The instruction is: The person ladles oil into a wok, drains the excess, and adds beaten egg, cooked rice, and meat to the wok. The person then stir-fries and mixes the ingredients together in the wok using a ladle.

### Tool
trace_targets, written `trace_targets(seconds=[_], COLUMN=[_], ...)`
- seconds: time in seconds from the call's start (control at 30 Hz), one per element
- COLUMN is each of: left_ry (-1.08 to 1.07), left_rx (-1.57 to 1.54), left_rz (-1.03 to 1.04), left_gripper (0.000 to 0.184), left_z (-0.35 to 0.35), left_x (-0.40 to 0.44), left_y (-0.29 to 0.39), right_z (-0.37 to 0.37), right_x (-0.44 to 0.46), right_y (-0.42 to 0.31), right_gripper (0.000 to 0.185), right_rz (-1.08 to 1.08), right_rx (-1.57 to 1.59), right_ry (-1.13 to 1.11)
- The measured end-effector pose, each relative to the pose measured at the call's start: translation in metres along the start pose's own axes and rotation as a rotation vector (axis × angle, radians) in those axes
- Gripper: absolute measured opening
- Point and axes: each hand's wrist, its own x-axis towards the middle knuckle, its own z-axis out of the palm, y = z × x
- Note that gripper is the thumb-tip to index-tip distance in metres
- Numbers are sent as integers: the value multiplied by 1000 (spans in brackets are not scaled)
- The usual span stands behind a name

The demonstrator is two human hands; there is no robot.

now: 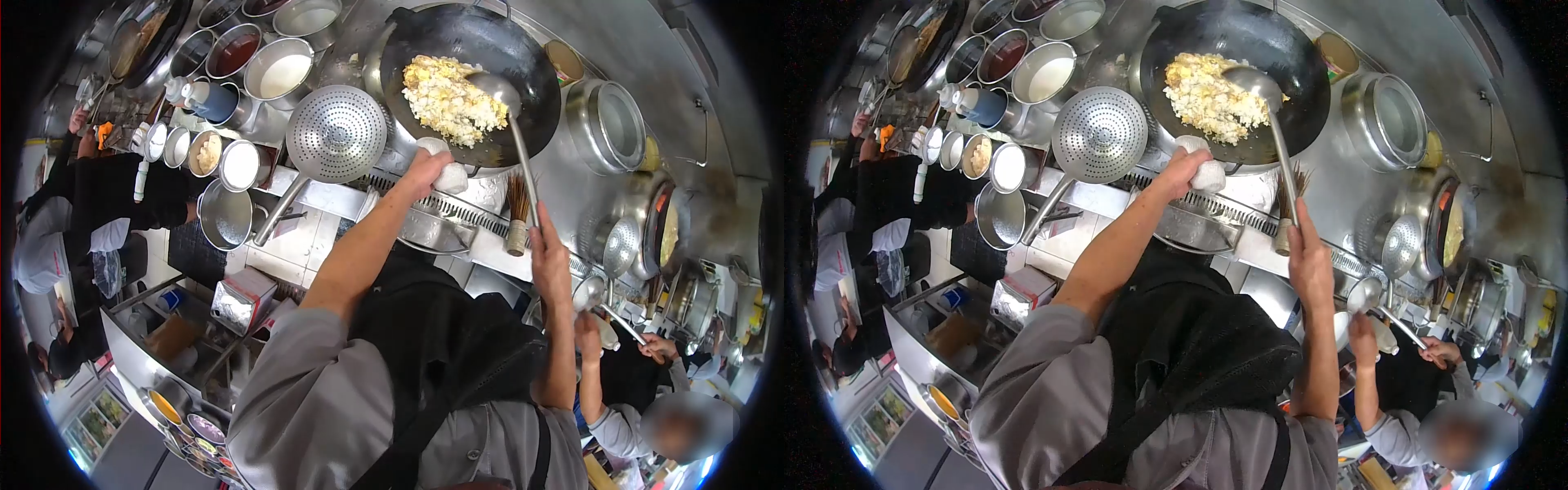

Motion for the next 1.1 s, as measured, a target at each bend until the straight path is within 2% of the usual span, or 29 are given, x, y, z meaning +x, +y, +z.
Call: trace_targets(seconds=[0.1, 0.2, 0.33, 0.37, 0.5, 0.57, 0.6, 0.63, 0.77, 0.87, 0.9, 1.0, 1.03, 1.1], left_ry=[-77, 11, 25, 5, -24, -20, -21, -20, 20, 38, 40, 4, -7, 16], left_rx=[18, 40, 35, 37, 55, 63, 61, 64, 49, 60, 60, 82, 88, 89], left_rz=[6, 55, 38, 41, 11, 20, 52, 72, 51, 23, 9, 35, 56, 27], left_gripper=[64, 61, 57, 57, 56, 57, 59, 61, 63, 65, 66, 68, 70, 70], left_z=[-14, -11, -4, -8, -10, -8, -9, -11, -6, -5, -4, -11, -17, -13], left_x=[25, 28, 14, 17, 24, 20, 23, 24, 14, 12, 10, 24, 35, 24], left_y=[-16, -19, -10, -15, -15, -9, -10, -15, -10, -6, -6, -16, -22, -16], right_z=[22, 10, -2, 1, 41, 40, 32, 12, 0, 22, 34, 56, 48, 14], right_x=[18, 17, 4, 3, 24, 24, 25, 17, 4, 8, 12, 20, 22, 11], right_y=[13, 18, -8, -13, 12, 36, 18, 1, -16, -12, 2, 38, 43, -3], right_gripper=[45, 46, 47, 47, 46, 46, 46, 44, 43, 44, 44, 44, 44, 44], right_rz=[93, -50, -242, -91, -131, -214, -264, -43, -168, -174, -145, -351, -328, -95], right_rx=[-232, -40, 83, 109, -207, -97, -43, 68, 79, 72, -24, -71, 43, 59], right_ry=[-135, -30, 112, 61, -36, -6, 4, -113, 41, 51, -8, 46, 23, -52])
